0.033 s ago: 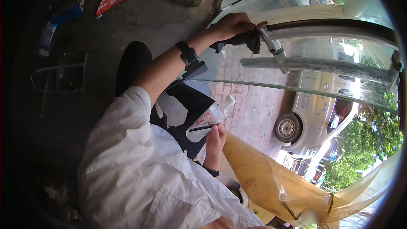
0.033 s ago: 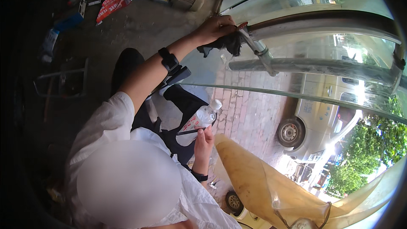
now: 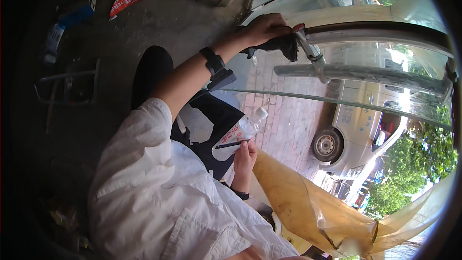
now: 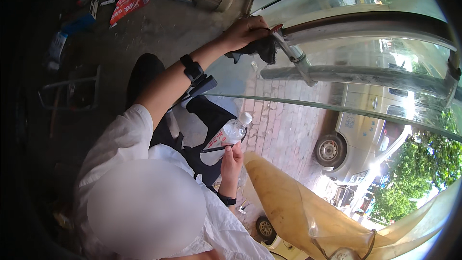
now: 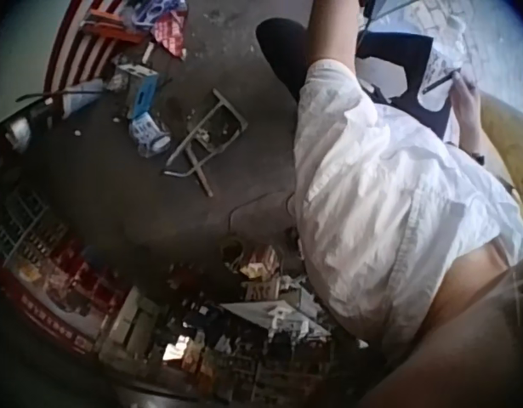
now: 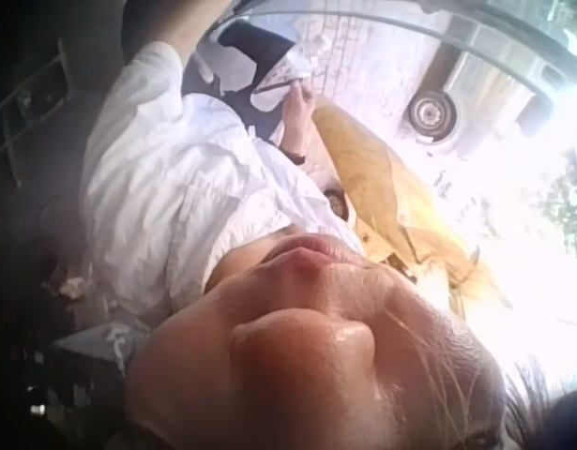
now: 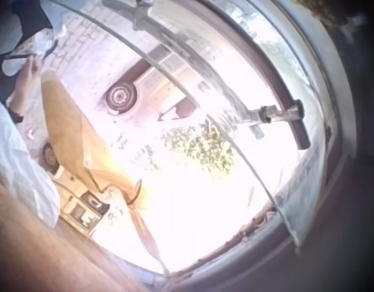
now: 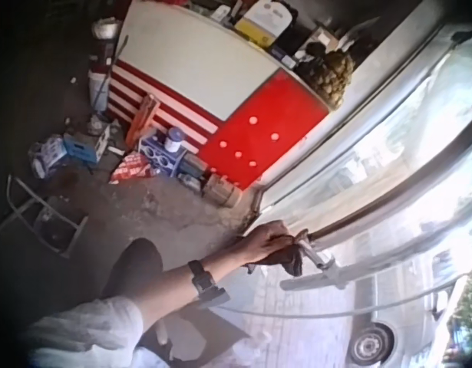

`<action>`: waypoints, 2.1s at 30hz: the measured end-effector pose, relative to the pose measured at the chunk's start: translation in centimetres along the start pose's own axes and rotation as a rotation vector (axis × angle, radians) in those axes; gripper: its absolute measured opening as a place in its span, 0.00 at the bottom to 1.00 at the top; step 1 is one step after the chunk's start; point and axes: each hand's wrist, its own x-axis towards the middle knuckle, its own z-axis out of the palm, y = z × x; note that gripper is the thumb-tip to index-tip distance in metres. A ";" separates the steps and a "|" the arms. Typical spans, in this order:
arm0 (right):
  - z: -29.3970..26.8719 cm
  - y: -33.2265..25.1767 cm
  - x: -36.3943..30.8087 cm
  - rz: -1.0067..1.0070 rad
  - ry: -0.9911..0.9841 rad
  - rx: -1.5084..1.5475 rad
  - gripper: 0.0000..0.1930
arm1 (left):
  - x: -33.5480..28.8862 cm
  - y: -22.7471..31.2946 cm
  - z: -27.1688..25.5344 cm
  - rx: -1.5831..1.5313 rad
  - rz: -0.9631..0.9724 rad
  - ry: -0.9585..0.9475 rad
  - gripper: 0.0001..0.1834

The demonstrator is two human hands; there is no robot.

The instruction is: The recorder is cleaning a glass door handle using a cloth and liquid from a bottle.

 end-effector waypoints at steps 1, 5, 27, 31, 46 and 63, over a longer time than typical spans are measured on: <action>0.0 -0.1 0.0 -0.007 -0.007 -0.021 0.07 | -0.3 0.0 0.3 0.000 -0.004 0.000 0.10; -0.1 0.2 0.1 -0.011 -0.004 -0.002 0.07 | -0.9 0.6 1.4 0.197 0.212 0.177 0.13; -1.4 0.2 -0.7 0.024 0.038 0.023 0.08 | 0.0 2.2 6.9 0.668 0.244 0.778 0.07; -1.5 -0.1 0.0 -0.008 0.058 -0.004 0.08 | -1.4 0.7 6.4 0.652 0.242 0.729 0.09; -1.7 0.1 -0.3 -0.036 0.039 0.001 0.08 | -2.1 -1.9 4.2 0.599 0.188 0.514 0.05; -1.5 -0.6 -0.9 0.003 0.166 0.028 0.07 | -1.0 -2.1 4.7 0.834 0.446 0.489 0.41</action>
